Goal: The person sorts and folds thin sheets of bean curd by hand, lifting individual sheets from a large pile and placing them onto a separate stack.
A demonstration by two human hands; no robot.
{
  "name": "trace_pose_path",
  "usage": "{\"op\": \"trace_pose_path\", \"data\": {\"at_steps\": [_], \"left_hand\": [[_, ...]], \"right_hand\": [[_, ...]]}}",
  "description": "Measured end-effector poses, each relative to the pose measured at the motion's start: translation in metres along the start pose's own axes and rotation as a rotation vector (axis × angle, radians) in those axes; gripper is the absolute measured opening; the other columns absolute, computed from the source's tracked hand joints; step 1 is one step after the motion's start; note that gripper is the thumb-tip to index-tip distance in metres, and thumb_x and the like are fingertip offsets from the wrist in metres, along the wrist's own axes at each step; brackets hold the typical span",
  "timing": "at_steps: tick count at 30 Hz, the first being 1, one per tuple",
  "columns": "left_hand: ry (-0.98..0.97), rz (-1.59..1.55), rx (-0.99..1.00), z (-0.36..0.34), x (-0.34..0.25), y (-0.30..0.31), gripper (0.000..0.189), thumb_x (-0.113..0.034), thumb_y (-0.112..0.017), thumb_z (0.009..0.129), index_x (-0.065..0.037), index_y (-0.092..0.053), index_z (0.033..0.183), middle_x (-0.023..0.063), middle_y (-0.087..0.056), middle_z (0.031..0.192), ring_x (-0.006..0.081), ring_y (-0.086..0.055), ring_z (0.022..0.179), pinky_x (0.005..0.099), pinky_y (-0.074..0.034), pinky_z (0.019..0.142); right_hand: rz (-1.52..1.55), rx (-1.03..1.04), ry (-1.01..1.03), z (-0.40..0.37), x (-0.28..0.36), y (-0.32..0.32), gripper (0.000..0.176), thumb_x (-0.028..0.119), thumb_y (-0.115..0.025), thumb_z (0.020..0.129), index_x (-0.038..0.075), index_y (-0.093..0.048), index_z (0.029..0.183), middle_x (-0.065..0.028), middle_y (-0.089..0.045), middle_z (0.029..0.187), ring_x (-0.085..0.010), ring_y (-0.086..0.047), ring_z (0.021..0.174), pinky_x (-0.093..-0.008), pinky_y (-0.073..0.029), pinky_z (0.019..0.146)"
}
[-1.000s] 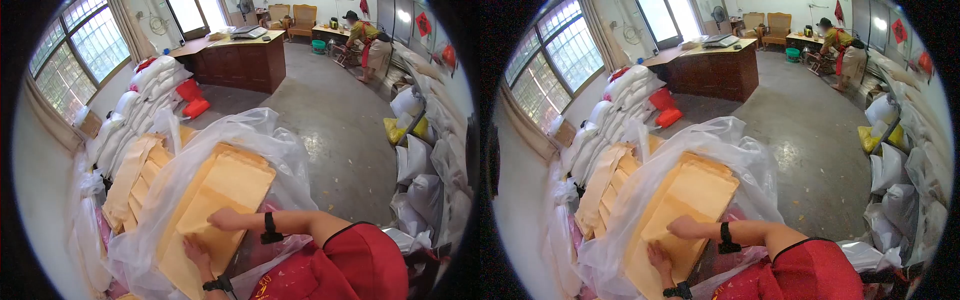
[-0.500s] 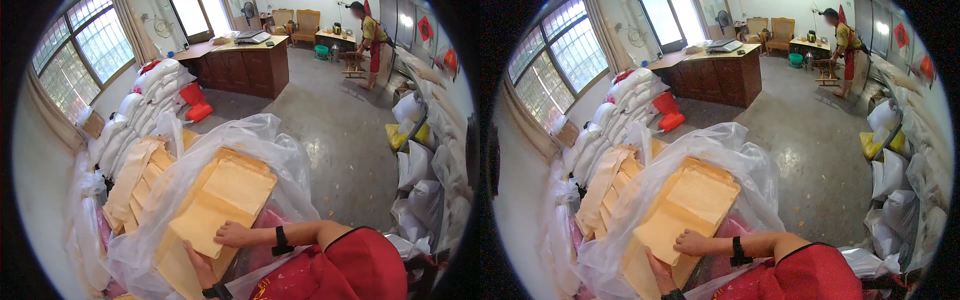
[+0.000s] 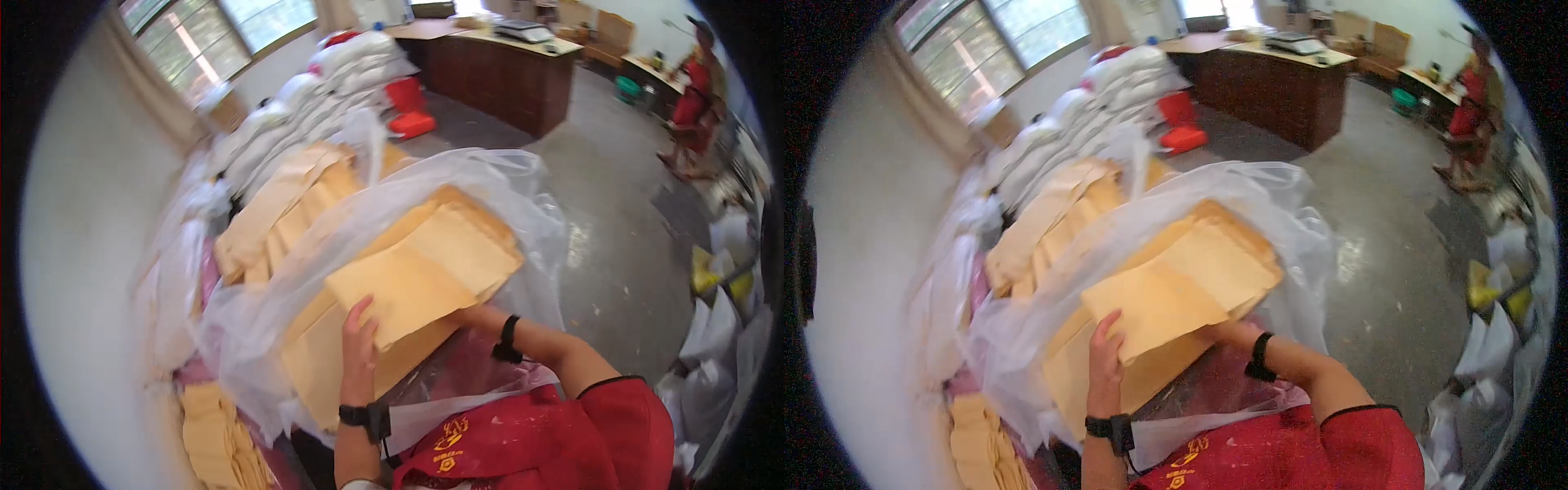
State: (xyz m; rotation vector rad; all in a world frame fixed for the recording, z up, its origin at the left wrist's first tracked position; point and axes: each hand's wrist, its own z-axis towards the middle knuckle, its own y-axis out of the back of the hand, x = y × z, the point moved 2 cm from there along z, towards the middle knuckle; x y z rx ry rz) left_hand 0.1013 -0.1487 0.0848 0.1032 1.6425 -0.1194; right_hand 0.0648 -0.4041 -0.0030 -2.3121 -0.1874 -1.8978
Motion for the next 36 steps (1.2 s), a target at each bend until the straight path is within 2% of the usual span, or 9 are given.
{"op": "trace_pose_path", "data": {"at_steps": [6,16,18,20,22,30,32,34,36], "left_hand": [[-0.027,-0.229,0.013,-0.023,-0.044,0.001,0.041,0.002,-0.053,0.085,0.003,-0.054,0.126,0.0101,-0.06,0.115,0.0149,-0.061,0.099,0.0259,-0.05,0.088],[0.189,-0.251,-0.053,-0.08,0.031,0.124,0.048,0.004,-0.054,0.085,-0.002,-0.051,0.132,0.0109,-0.06,0.121,0.0149,-0.061,0.104,0.0262,-0.05,0.087],[0.274,-0.1,-0.006,-0.089,0.07,0.143,0.053,0.001,-0.058,0.081,-0.001,-0.051,0.133,0.0112,-0.057,0.125,0.0193,-0.057,0.112,0.03,-0.047,0.096],[0.199,0.068,-0.046,-0.091,0.11,0.159,0.054,0.002,-0.056,0.081,-0.004,-0.049,0.135,0.0114,-0.058,0.125,0.0212,-0.058,0.112,0.0323,-0.048,0.095],[0.141,0.219,-0.086,-0.089,0.137,0.168,0.056,0.002,-0.055,0.082,-0.006,-0.048,0.138,0.0116,-0.059,0.126,0.023,-0.059,0.111,0.0345,-0.049,0.093],[0.093,1.062,-0.267,-0.037,0.075,0.158,0.049,-0.011,-0.063,0.083,-0.013,-0.054,0.131,0.0244,-0.056,0.125,0.0333,-0.052,0.121,0.0396,-0.042,0.101],[-0.343,1.636,-0.333,-0.027,0.1,0.147,0.059,-0.029,-0.073,0.077,-0.013,-0.053,0.13,0.0213,-0.047,0.134,0.0364,-0.039,0.131,0.0495,-0.03,0.109],[-0.23,1.506,0.102,-0.05,0.117,0.107,0.084,-0.043,-0.079,0.067,-0.013,-0.044,0.138,0.0178,-0.031,0.148,0.0383,-0.02,0.14,0.0577,-0.017,0.113],[-0.211,1.437,0.127,-0.083,0.098,0.057,0.101,-0.046,-0.083,0.059,-0.014,-0.037,0.143,0.016,-0.024,0.151,0.0369,-0.014,0.143,0.0587,-0.015,0.113]], "right_hand": [[-0.818,-0.368,0.283,0.105,-0.069,0.083,0.05,0.024,-0.063,0.089,0.007,-0.049,0.134,-0.0126,-0.056,0.129,-0.0268,-0.051,0.119,-0.038,-0.041,0.101],[-1.142,-0.479,0.381,0.169,-0.086,0.109,0.049,0.025,-0.062,0.09,0.006,-0.049,0.133,-0.0155,-0.058,0.125,-0.0315,-0.053,0.115,-0.0391,-0.042,0.099],[-0.599,-0.364,0.427,0.138,-0.035,0.097,0.045,0.024,-0.058,0.091,0.005,-0.051,0.131,-0.0182,-0.059,0.12,-0.0359,-0.055,0.109,-0.0413,-0.043,0.096],[-0.661,-0.368,0.398,0.142,-0.035,0.097,0.04,0.024,-0.058,0.091,0.003,-0.055,0.124,-0.0175,-0.062,0.114,-0.0339,-0.056,0.108,-0.041,-0.043,0.096],[-0.766,-0.297,0.627,0.135,-0.034,0.091,0.03,0.021,-0.061,0.089,0.001,-0.061,0.112,-0.0139,-0.065,0.092,-0.0263,-0.062,0.083,-0.036,-0.05,0.072],[-0.652,-0.406,0.021,0.039,-0.045,0.045,0.042,0.034,-0.067,0.085,0.001,-0.061,0.11,-0.0164,-0.066,0.087,-0.0308,-0.065,0.081,-0.0378,-0.051,0.071],[-0.744,-0.408,0.01,0.019,-0.06,0.033,0.041,0.034,-0.067,0.085,-0.001,-0.062,0.106,-0.0161,-0.066,0.081,-0.0308,-0.065,0.077,-0.0376,-0.051,0.069],[-0.704,-0.355,-0.049,0.008,-0.082,0.027,0.039,0.032,-0.068,0.084,-0.001,-0.063,0.102,-0.0141,-0.067,0.081,-0.0283,-0.065,0.077,-0.0372,-0.05,0.068],[-0.663,-0.3,-0.108,0.006,-0.089,0.022,0.036,0.03,-0.069,0.083,-0.002,-0.064,0.098,-0.0122,-0.068,0.082,-0.0259,-0.065,0.076,-0.0368,-0.05,0.067]]}}
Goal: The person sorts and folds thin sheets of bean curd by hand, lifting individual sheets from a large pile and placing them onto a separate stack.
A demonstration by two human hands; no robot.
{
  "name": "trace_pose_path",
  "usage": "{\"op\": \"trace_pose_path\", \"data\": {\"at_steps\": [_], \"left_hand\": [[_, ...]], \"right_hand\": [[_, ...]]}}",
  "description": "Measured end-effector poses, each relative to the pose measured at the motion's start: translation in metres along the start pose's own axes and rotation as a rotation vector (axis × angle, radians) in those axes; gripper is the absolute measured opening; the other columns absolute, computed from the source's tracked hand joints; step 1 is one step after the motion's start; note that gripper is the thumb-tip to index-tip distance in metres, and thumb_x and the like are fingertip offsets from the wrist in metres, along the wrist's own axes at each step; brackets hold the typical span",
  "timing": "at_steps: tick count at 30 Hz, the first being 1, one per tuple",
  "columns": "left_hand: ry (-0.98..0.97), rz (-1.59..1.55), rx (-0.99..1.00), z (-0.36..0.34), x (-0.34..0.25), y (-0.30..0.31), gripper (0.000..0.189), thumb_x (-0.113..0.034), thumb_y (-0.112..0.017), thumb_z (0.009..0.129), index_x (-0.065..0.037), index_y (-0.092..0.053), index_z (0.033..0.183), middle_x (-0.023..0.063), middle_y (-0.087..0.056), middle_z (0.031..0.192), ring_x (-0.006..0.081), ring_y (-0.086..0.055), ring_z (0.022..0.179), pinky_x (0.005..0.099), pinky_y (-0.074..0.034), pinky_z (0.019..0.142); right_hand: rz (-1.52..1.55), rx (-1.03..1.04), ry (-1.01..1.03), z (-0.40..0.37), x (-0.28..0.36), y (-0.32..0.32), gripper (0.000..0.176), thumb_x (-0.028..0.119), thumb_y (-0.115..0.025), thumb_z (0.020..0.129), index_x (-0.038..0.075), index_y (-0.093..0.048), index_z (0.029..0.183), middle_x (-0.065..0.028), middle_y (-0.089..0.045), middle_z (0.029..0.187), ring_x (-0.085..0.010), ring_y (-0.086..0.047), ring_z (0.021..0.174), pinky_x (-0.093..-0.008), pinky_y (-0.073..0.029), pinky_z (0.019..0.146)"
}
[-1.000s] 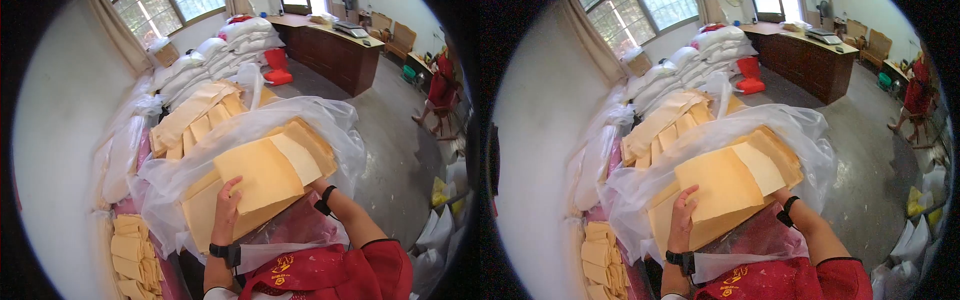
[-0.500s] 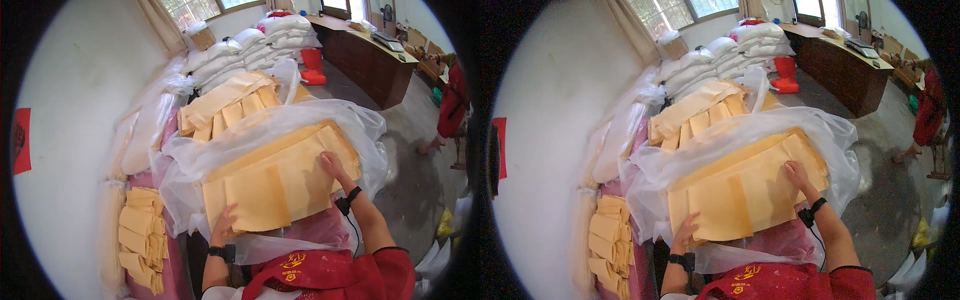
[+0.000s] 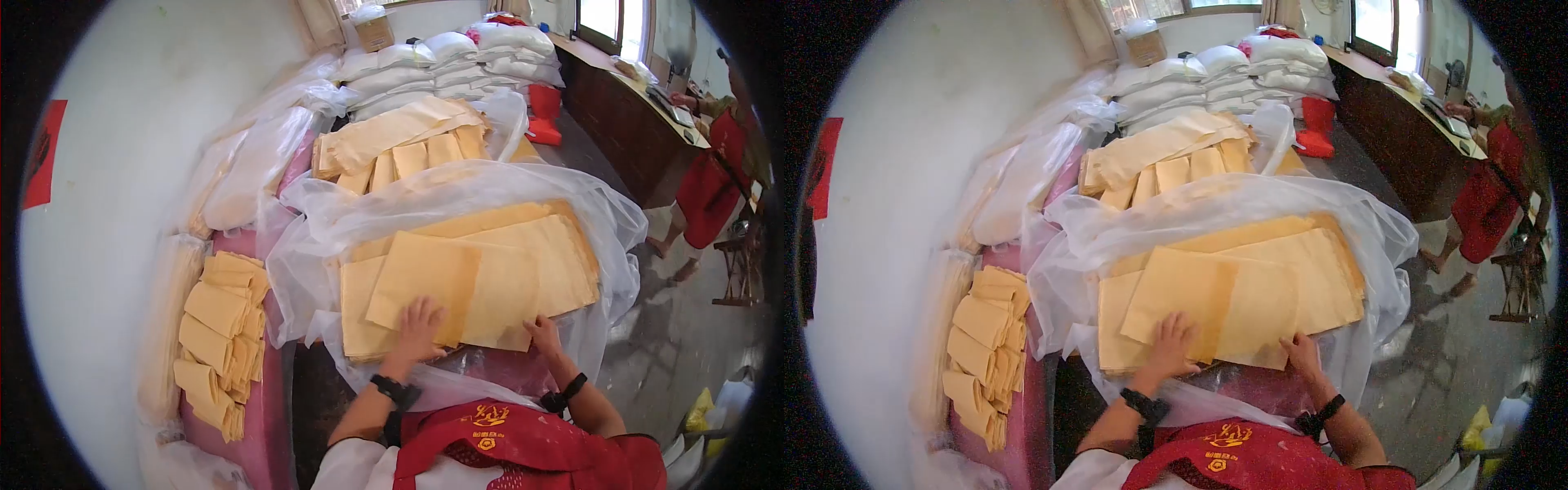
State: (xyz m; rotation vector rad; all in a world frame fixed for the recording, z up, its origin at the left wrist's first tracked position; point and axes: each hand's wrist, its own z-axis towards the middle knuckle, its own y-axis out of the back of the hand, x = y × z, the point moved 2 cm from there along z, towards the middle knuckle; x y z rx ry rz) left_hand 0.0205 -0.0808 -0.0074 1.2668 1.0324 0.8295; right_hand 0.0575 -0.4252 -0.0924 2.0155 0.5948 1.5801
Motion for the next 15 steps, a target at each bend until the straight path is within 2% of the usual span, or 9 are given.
{"op": "trace_pose_path", "data": {"at_steps": [2,3,5,7,9,10,12,13,15], "left_hand": [[0.022,0.016,-0.055,-0.01,-0.017,-0.013,0.104,-0.046,-0.083,0.058,-0.015,-0.034,0.144,0.0164,-0.024,0.152,0.0357,-0.014,0.143,0.0579,-0.014,0.113],[0.037,0.033,-0.112,-0.012,-0.022,-0.016,0.107,-0.046,-0.083,0.057,-0.015,-0.032,0.146,0.0167,-0.024,0.152,0.0345,-0.014,0.144,0.0571,-0.014,0.114],[0.059,0.074,-0.149,-0.011,-0.023,-0.025,0.106,-0.045,-0.083,0.057,-0.015,-0.032,0.146,0.0167,-0.024,0.152,0.0335,-0.015,0.144,0.0571,-0.013,0.114],[0.079,0.123,-0.196,-0.002,-0.019,-0.035,0.105,-0.044,-0.082,0.058,-0.016,-0.033,0.146,0.0167,-0.024,0.152,0.0325,-0.016,0.144,0.0572,-0.012,0.114],[-0.014,0.185,-0.349,0.005,-0.019,-0.044,0.098,-0.039,-0.08,0.062,-0.015,-0.034,0.145,0.0172,-0.025,0.152,0.032,-0.016,0.144,0.0585,-0.011,0.114],[-0.011,0.18,-0.347,0.003,-0.021,-0.039,0.098,-0.039,-0.08,0.062,-0.015,-0.034,0.145,0.0172,-0.025,0.152,0.032,-0.016,0.144,0.0585,-0.011,0.114],[-0.068,-0.011,-0.172,0.003,-0.026,-0.021,0.087,-0.032,-0.076,0.069,-0.012,-0.036,0.144,0.0184,-0.026,0.151,0.0325,-0.021,0.143,0.0579,-0.017,0.112],[-0.068,-0.011,-0.177,0.001,-0.029,-0.019,0.087,-0.032,-0.076,0.069,-0.012,-0.036,0.144,0.0184,-0.026,0.151,0.0325,-0.021,0.143,0.0579,-0.017,0.112],[-0.158,-0.364,-0.291,-0.011,-0.036,-0.02,0.08,-0.026,-0.073,0.073,-0.008,-0.037,0.142,0.0214,-0.029,0.149,0.0349,-0.028,0.139,0.0512,-0.028,0.111]], "right_hand": [[0.642,0.268,-0.243,-0.009,0.004,-0.006,0.03,0.023,-0.07,0.081,-0.003,-0.065,0.096,-0.0087,-0.069,0.083,-0.0215,-0.066,0.08,-0.036,-0.051,0.067],[0.634,0.278,-0.238,-0.007,0.006,-0.009,0.03,0.023,-0.07,0.081,-0.003,-0.065,0.096,-0.0087,-0.069,0.083,-0.0215,-0.066,0.08,-0.036,-0.051,0.067],[0.526,0.635,-0.212,-0.008,0.011,-0.018,0.023,0.012,-0.061,0.084,0.0,-0.063,0.104,-0.006,-0.067,0.093,-0.0228,-0.066,0.079,-0.0349,-0.054,0.067],[0.606,0.682,-0.177,-0.035,0.066,-0.005,0.025,0.012,-0.061,0.084,-0.001,-0.062,0.106,-0.0064,-0.067,0.095,-0.022,-0.065,0.082,-0.0352,-0.054,0.071],[0.694,0.72,-0.155,-0.054,0.112,0.006,0.027,0.012,-0.061,0.084,-0.002,-0.062,0.108,-0.0069,-0.067,0.098,-0.0212,-0.065,0.086,-0.0354,-0.054,0.074],[0.836,0.773,-0.18,-0.058,0.126,0.009,0.028,0.012,-0.06,0.085,-0.002,-0.062,0.11,-0.0072,-0.067,0.099,-0.0211,-0.064,0.089,-0.0351,-0.052,0.078],[0.977,0.823,-0.199,-0.057,0.147,0.01,0.03,0.012,-0.06,0.086,-0.002,-0.062,0.111,-0.0075,-0.067,0.1,-0.0211,-0.064,0.093,-0.0348,-0.051,0.082],[0.872,0.758,-0.156,-0.054,0.155,0.011,0.029,0.015,-0.061,0.087,-0.003,-0.063,0.11,-0.008,-0.067,0.099,-0.0208,-0.063,0.093,-0.0341,-0.051,0.083],[0.768,0.693,-0.114,-0.045,0.173,0.008,0.029,0.017,-0.061,0.088,-0.003,-0.064,0.109,-0.0085,-0.068,0.097,-0.0205,-0.063,0.093,-0.0334,-0.05,0.083]]}}
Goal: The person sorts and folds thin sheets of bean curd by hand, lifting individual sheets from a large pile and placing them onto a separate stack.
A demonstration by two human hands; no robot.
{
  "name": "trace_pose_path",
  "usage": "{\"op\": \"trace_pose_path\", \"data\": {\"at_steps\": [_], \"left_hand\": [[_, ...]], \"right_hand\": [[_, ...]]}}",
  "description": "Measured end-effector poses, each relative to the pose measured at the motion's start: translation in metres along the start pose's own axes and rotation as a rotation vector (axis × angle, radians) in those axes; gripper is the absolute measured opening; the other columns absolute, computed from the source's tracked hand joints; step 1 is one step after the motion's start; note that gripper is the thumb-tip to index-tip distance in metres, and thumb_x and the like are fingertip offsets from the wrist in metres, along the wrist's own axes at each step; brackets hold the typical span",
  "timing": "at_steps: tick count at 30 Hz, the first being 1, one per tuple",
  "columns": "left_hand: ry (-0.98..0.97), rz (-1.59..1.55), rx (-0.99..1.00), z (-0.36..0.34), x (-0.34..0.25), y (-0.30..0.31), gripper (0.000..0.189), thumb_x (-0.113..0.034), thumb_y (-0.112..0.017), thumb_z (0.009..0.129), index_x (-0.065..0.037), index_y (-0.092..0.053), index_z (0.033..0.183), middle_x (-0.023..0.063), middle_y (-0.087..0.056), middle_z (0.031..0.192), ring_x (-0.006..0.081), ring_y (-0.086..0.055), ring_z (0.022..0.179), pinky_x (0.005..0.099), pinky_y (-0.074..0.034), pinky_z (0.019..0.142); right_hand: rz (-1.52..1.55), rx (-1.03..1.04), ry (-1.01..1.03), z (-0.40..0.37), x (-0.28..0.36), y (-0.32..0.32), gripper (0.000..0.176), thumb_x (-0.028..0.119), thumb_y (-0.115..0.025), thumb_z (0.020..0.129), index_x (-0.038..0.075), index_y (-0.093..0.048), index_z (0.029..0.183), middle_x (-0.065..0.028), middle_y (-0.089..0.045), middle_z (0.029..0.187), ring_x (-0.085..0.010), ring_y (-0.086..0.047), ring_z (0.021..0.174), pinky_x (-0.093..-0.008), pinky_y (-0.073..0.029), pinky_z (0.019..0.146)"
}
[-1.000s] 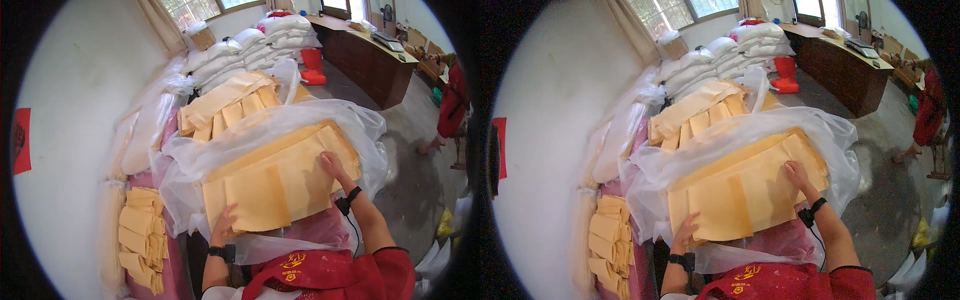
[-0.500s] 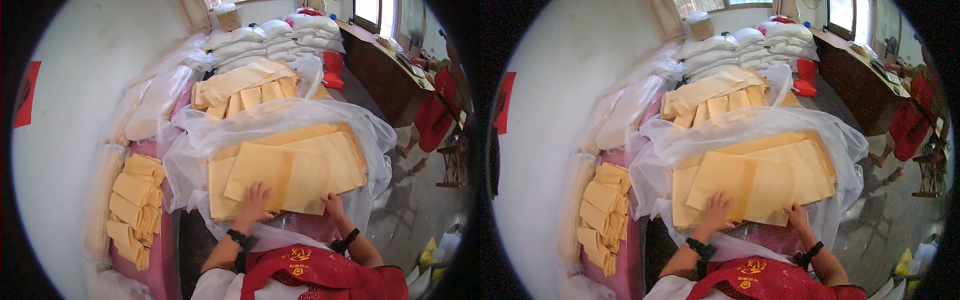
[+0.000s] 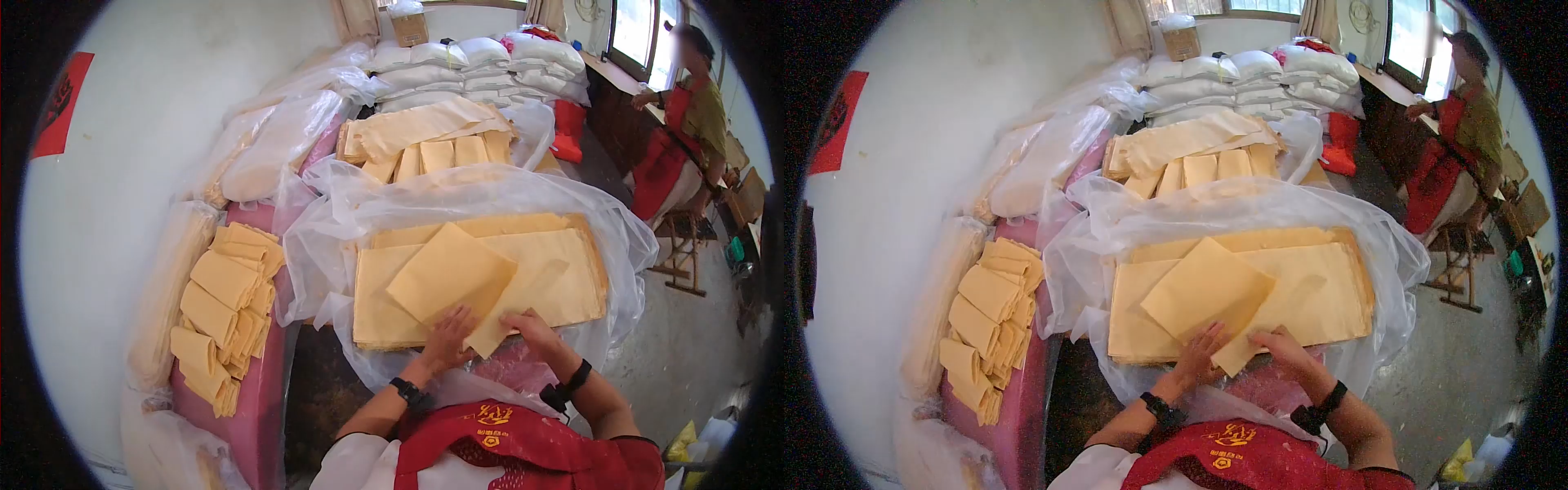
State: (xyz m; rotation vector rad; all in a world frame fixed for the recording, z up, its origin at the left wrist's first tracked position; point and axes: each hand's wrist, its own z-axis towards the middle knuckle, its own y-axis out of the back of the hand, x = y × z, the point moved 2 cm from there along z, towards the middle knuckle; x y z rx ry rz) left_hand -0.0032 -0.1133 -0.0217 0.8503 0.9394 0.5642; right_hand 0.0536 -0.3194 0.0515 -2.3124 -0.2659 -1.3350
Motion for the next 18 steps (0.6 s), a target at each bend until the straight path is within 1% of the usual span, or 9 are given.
{"op": "trace_pose_path", "data": {"at_steps": [1,3,4,6,7,8,9,11,18], "left_hand": [[0.005,-0.002,0.001,-0.005,0.006,-0.01,0.08,-0.026,-0.073,0.073,-0.008,-0.037,0.142,0.0214,-0.029,0.149,0.0349,-0.028,0.139,0.0512,-0.028,0.111],[0.0,-0.264,-0.268,-0.016,0.031,-0.036,0.061,-0.024,-0.067,0.083,-0.001,-0.045,0.135,0.0193,-0.047,0.137,0.0303,-0.047,0.125,0.04,-0.04,0.102],[0.007,-0.261,-0.267,-0.02,0.039,-0.044,0.061,-0.024,-0.067,0.083,-0.001,-0.045,0.135,0.0193,-0.047,0.137,0.0303,-0.047,0.125,0.04,-0.04,0.102],[0.97,-0.947,-0.313,-0.027,0.059,-0.054,0.041,-0.023,-0.059,0.091,0.003,-0.055,0.122,0.011,-0.062,0.113,0.0198,-0.058,0.103,0.0323,-0.046,0.088],[0.972,-0.945,-0.324,-0.025,0.059,-0.056,0.041,-0.023,-0.059,0.091,0.003,-0.055,0.122,0.011,-0.062,0.113,0.0198,-0.058,0.103,0.0323,-0.046,0.088],[0.921,-1.011,-0.528,-0.017,0.05,-0.041,0.037,-0.025,-0.057,0.093,0.004,-0.058,0.117,0.0073,-0.062,0.106,0.015,-0.058,0.096,0.031,-0.047,0.081],[0.859,-1.072,-0.734,-0.013,0.047,-0.03,0.035,-0.026,-0.055,0.095,0.004,-0.061,0.111,0.0036,-0.063,0.099,0.0102,-0.058,0.089,0.0297,-0.048,0.075],[0.986,-1.138,-0.622,-0.013,0.052,-0.024,0.034,-0.024,-0.056,0.092,0.004,-0.061,0.112,0.005,-0.063,0.1,0.0112,-0.059,0.089,0.0294,-0.048,0.074],[0.939,-1.244,-0.627,-0.01,0.064,-0.026,0.04,-0.027,-0.06,0.092,0.003,-0.058,0.118,0.0067,-0.062,0.11,0.016,-0.059,0.097,0.0318,-0.048,0.084]], "right_hand": [[-0.16,0.025,0.073,0.008,0.008,-0.007,0.029,0.019,-0.06,0.089,-0.002,-0.064,0.109,-0.0077,-0.068,0.096,-0.02,-0.063,0.092,-0.0326,-0.049,0.084],[-0.317,0.059,0.14,0.028,0.023,-0.024,0.029,0.021,-0.059,0.091,-0.002,-0.064,0.109,-0.0069,-0.068,0.094,-0.0195,-0.063,0.091,-0.0318,-0.049,0.084],[-0.504,0.165,0.22,0.042,0.032,-0.036,0.033,0.023,-0.06,0.09,0.0,-0.063,0.113,-0.0082,-0.067,0.101,-0.0215,-0.062,0.097,-0.0335,-0.047,0.088],[-0.695,0.275,0.306,0.061,0.035,-0.048,0.037,0.026,-0.06,0.09,0.002,-0.061,0.117,-0.0095,-0.066,0.107,-0.0235,-0.061,0.103,-0.0352,-0.045,0.092],[-1.067,0.245,0.653,0.068,0.037,-0.054,0.043,0.027,-0.063,0.087,0.005,-0.058,0.123,-0.011,-0.062,0.117,-0.0258,-0.057,0.111,-0.0385,-0.042,0.096],[-1.428,0.198,1.015,0.075,0.038,-0.061,0.05,0.028,-0.065,0.084,0.008,-0.054,0.128,-0.0124,-0.057,0.127,-0.0282,-0.053,0.119,-0.0417,-0.039,0.1],[-1.43,0.206,1.027,0.086,0.031,-0.055,0.05,0.028,-0.065,0.084,0.008,-0.054,0.128,-0.0124,-0.057,0.127,-0.0282,-0.053,0.119,-0.0417,-0.039,0.1],[-1.778,0.291,0.988,0.103,0.006,-0.032,0.067,0.035,-0.071,0.076,0.012,-0.048,0.134,-0.0119,-0.047,0.139,-0.0299,-0.041,0.131,-0.0491,-0.032,0.106],[-1.777,0.135,1.133,0.106,-0.019,-0.019,0.065,0.038,-0.072,0.074,0.014,-0.05,0.131,-0.0093,-0.051,0.133,-0.0268,-0.046,0.126,-0.0495,-0.034,0.101]]}}
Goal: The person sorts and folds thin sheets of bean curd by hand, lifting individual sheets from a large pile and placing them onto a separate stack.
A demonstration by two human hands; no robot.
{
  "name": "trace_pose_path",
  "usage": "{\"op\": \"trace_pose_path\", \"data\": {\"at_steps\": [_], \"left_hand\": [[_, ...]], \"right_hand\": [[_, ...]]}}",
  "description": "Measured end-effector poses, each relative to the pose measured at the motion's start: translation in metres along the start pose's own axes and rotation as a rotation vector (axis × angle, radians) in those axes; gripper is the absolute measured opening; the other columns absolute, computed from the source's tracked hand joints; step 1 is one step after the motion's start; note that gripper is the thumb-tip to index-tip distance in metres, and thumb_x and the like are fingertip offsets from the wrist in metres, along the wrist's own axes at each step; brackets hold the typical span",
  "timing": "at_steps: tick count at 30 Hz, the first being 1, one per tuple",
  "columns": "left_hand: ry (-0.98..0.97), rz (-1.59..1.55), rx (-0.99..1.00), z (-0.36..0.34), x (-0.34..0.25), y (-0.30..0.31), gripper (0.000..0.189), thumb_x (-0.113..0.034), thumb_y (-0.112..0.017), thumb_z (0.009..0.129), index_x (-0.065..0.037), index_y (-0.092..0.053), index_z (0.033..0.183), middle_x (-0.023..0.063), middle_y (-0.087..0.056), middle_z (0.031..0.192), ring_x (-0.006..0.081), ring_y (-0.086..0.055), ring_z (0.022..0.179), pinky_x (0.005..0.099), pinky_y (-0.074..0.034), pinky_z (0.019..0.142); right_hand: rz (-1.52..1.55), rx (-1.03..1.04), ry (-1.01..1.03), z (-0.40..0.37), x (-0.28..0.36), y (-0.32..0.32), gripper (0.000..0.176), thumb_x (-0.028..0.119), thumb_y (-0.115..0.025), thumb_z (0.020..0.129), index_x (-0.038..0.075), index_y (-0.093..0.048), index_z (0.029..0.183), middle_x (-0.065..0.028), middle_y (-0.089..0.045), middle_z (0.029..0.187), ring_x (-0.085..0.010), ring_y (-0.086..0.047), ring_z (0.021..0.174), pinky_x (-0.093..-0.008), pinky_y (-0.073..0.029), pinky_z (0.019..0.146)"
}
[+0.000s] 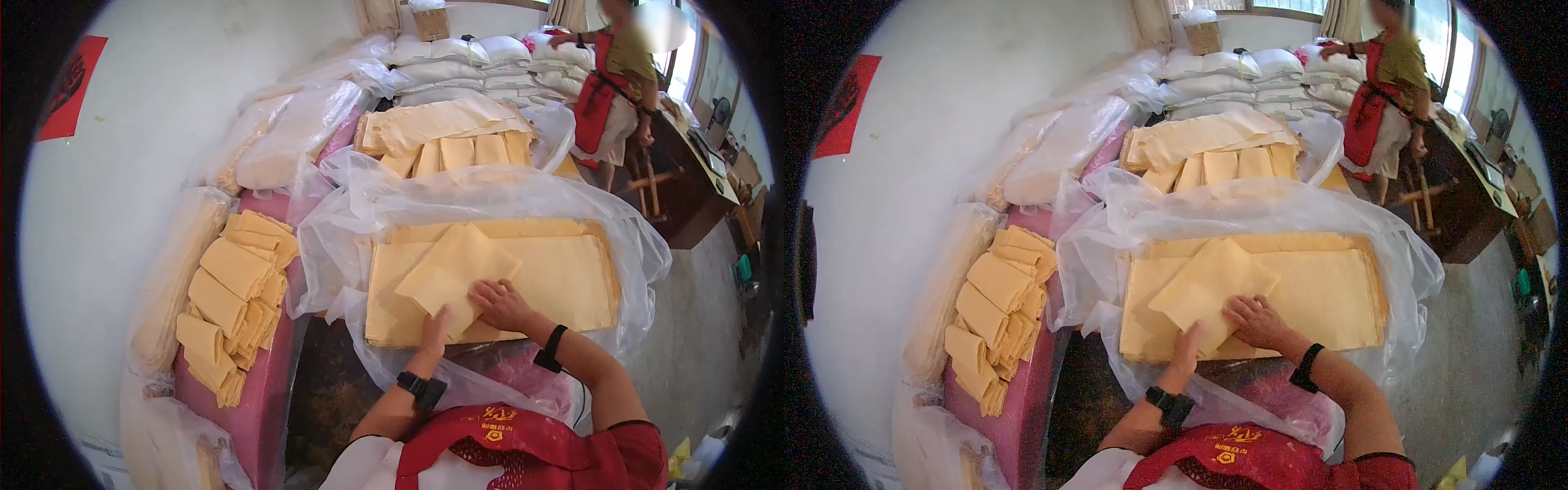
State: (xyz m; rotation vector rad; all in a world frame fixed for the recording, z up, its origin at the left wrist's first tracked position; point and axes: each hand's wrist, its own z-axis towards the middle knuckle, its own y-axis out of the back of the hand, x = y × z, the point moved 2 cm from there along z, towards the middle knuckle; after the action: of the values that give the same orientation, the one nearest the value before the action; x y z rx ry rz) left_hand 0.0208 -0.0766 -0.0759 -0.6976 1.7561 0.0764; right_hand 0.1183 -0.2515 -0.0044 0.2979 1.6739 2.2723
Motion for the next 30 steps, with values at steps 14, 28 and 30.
{"op": "trace_pose_path", "data": {"at_steps": [14,28,30], "left_hand": [[0.178,0.178,0.397,0.013,-0.023,0.001,0.038,-0.023,-0.059,0.093,0.002,-0.057,0.122,0.007,-0.064,0.107,0.0183,-0.062,0.093,0.0319,-0.05,0.081],[-0.941,1.592,0.368,-0.059,-0.06,-0.013,0.08,-0.029,-0.079,0.065,-0.003,-0.046,0.133,0.0193,-0.034,0.146,0.0332,-0.03,0.137,0.0524,-0.022,0.112],[-0.961,1.6,0.339,-0.05,-0.05,-0.011,0.074,-0.027,-0.077,0.068,-0.007,-0.048,0.133,0.0159,-0.036,0.146,0.0311,-0.031,0.137,0.0543,-0.024,0.11]], "right_hand": [[0.131,0.012,-0.205,-0.001,-0.021,0.023,0.06,0.047,-0.069,0.078,0.013,-0.055,0.125,-0.0118,-0.053,0.124,-0.0296,-0.049,0.115,-0.0485,-0.033,0.1],[-0.014,0.02,-0.049,-0.031,-0.006,0.016,0.09,0.069,-0.062,0.072,0.014,-0.042,0.141,-0.0171,-0.042,0.142,-0.0346,-0.034,0.135,-0.0565,-0.026,0.105],[-0.049,0.0,-0.058,-0.03,-0.004,0.016,0.09,0.068,-0.063,0.071,0.014,-0.043,0.14,-0.0171,-0.041,0.142,-0.0348,-0.035,0.134,-0.0568,-0.027,0.104]]}}
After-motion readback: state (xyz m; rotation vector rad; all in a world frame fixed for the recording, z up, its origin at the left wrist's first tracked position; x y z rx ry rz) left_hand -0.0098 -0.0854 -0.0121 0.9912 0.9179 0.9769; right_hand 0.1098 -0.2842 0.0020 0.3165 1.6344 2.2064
